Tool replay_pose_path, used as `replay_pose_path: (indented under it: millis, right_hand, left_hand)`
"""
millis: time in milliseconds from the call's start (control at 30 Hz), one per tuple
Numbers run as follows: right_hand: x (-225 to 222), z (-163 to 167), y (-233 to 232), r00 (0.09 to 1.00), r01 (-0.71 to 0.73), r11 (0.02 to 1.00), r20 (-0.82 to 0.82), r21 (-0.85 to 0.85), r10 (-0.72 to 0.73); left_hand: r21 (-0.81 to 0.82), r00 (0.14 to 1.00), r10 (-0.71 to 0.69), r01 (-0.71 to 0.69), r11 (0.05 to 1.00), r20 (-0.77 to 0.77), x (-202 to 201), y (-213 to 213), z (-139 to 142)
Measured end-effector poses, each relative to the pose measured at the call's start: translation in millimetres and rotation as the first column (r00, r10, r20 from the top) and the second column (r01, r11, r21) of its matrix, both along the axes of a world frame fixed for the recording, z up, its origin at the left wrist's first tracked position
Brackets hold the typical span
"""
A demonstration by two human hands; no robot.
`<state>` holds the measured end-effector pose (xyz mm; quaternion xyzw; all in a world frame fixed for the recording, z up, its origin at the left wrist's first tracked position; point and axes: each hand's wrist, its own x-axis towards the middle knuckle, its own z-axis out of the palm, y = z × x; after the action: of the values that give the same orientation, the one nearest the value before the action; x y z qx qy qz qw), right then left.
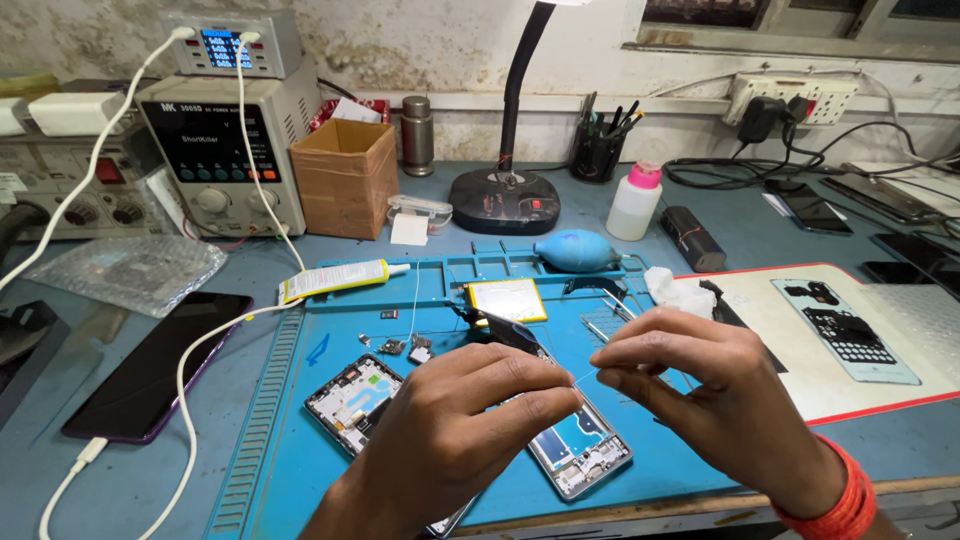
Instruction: The person works at a repair bench on a disassembled smartphone, using a pry tool and tweezers to lift and reposition components inside the phone frame, then presses a black flexible layer onto the phone body and works along its edges with the pry tool.
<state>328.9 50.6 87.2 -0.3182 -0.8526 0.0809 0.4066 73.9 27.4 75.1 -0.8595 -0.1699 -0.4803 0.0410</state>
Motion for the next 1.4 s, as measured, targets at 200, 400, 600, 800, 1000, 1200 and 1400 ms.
replay_pose_path:
  millis: [200,400,600,800,1000,1200,1400]
  right_hand:
    - [5.8,-5.8,7.6,0.998,-0.061,0.982,-0.037,-0.176,0.055]
    - [12.5,-5.2,11.8,0.991,-0.122,0.966,-0.078,-0.228,0.107]
    - [15.1,0.1,10.3,0.99,-0.05,0.999,0.13,0.018,0.047]
    - [11.3,-12.5,0.8,0.945,-0.22,0.969,0.271,0.114,0.183]
    - [11.7,-24.8,2.8,0.912,-0.275,0.951,0.353,0.145,0.209]
    - [11.7,-35.4,2.7,0.914,-0.27,0.954,0.345,0.128,0.213]
    - [11.7,-40.7,4.0,0.904,-0.264,0.952,0.385,0.157,0.187]
  left_hand:
    - [-0.011,1.0,-0.01,0.011,1.0,0.016,2.1,3.0,-4.5]
    - [-0.069,1.0,-0.019,0.019,0.997,0.01,0.8,2.2,-8.7]
    - [-0.196,0.997,0.08,-0.082,0.977,-0.019,-11.2,-2.9,-17.4]
    - [-0.206,0.983,0.108,-0.138,0.969,-0.151,-16.9,-6.2,-33.1]
    - [-0.248,0.969,0.051,-0.113,0.962,-0.242,-11.4,-7.9,-45.6]
    - [-0.273,0.969,-0.046,-0.023,0.962,-0.241,-6.2,-9.0,-51.3]
    - [-0.27,0.965,-0.047,-0.025,0.962,-0.259,-2.8,-8.0,-51.6]
